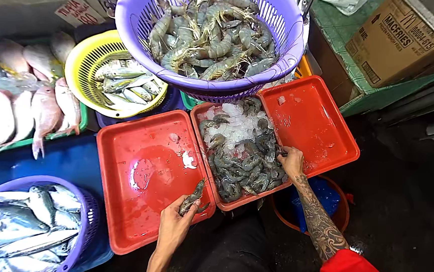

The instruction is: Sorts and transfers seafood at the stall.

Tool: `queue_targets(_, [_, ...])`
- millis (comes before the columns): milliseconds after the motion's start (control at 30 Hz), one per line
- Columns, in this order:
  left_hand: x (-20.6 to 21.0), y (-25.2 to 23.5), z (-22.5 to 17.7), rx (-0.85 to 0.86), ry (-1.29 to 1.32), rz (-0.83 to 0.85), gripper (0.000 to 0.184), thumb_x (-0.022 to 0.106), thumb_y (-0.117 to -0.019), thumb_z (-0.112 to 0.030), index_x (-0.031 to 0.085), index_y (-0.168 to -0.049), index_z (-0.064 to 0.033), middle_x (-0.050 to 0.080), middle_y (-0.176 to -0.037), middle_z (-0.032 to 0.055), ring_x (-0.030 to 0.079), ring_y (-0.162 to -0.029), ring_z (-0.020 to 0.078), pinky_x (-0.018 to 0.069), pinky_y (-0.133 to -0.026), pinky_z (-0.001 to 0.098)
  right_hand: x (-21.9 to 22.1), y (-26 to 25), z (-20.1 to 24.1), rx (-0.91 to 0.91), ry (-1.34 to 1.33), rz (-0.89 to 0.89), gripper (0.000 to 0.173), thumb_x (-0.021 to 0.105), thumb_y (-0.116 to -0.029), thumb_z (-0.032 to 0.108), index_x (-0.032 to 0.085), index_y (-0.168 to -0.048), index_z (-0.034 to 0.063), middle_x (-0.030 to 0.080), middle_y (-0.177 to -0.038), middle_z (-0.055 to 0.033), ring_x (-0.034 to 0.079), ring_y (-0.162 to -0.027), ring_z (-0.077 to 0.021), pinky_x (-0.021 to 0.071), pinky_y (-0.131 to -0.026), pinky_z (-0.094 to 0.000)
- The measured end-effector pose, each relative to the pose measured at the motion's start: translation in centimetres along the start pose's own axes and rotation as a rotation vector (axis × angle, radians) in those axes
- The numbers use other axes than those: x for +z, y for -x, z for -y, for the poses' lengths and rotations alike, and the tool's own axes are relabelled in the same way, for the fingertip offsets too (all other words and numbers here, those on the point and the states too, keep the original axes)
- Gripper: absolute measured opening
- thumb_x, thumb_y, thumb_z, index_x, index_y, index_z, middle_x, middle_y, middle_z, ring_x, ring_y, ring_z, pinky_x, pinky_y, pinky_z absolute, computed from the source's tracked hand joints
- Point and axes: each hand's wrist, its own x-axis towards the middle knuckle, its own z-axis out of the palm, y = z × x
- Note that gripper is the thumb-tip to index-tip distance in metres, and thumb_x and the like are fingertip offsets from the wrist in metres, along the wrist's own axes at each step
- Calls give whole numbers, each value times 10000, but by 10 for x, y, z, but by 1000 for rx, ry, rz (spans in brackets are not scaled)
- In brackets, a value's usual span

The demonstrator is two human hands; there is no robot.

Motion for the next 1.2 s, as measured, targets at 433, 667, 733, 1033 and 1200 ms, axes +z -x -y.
queue_targets(433, [-10,-6,-21,68,1,-29,225,637,-907,-398,709,-929,-185,683,-735,-123,604,-630,-52,475,-581,193,-5,5,-13,58,-124,-11,304,777,-877,133,751,-1177,93,750,-1070,-171,699,-1051,-359,515,-964,-563])
queue_targets(667, [-8,-6,-22,72,27,-26,221,638,-911,-393,715,-936,-187,696,-740,-112,631,-647,-35,494,-590,203,-2,5,-12,50,-76,-8,314,773,-868,142,757,-1177,91,728,-1104,-186,670,-1095,-365,498,-993,-545])
queue_targets(733, [-8,-5,-23,66,28,-34,215,641,-908,-386,713,-929,-185,696,-736,-117,631,-642,-37,494,-587,200,-3,6,-12,48,-77,-5,316,777,-865,141,755,-1175,84,714,-1111,-193,660,-1101,-371,498,-992,-545])
queue_targets(1033, [-6,-2,-26,57,32,-38,190,645,-910,-366,707,-914,-186,664,-718,-129,599,-625,-46,477,-577,190,-3,6,-11,68,-89,-4,306,785,-858,144,762,-1159,95,747,-1041,-178,694,-1044,-363,508,-962,-556])
queue_targets(1200, [-4,-1,-25,56,27,-33,195,642,-916,-382,709,-917,-199,665,-717,-134,599,-625,-43,476,-580,195,-1,8,-14,60,-119,-56,298,799,-846,143,772,-1139,94,751,-1027,-180,699,-1030,-367,509,-959,-559])
